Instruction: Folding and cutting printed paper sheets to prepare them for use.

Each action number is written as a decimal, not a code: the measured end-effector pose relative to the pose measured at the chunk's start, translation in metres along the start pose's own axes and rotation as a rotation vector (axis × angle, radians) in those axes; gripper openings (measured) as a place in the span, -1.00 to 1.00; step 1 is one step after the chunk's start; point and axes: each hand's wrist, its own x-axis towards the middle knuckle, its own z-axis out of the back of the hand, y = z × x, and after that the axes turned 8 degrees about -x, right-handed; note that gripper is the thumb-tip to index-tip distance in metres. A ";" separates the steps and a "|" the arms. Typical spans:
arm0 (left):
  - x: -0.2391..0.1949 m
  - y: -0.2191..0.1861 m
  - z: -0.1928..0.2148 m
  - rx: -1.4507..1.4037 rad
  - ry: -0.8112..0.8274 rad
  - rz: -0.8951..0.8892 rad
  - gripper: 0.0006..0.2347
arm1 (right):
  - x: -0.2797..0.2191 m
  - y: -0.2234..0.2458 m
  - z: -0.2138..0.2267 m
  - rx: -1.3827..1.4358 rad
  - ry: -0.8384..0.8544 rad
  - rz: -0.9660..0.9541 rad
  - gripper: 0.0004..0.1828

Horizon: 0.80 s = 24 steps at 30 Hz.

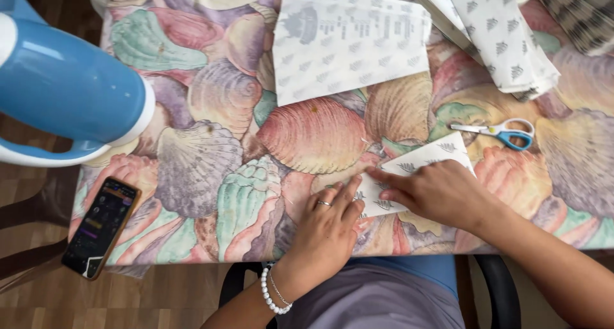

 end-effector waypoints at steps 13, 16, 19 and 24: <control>0.008 -0.002 0.009 0.019 0.002 -0.010 -0.82 | -0.041 -0.084 -0.019 0.103 0.091 -0.402 -0.49; 0.013 -0.008 0.009 -0.017 0.013 0.047 -0.79 | -0.044 -0.085 -0.011 0.070 0.175 -0.489 -0.51; 0.030 -0.012 0.001 0.131 -0.060 0.065 -0.80 | -0.047 -0.074 -0.001 0.137 0.325 -0.520 -0.37; 0.065 0.010 -0.023 0.142 0.055 0.193 -0.59 | -0.081 -0.047 -0.009 0.746 -0.051 -0.604 -0.28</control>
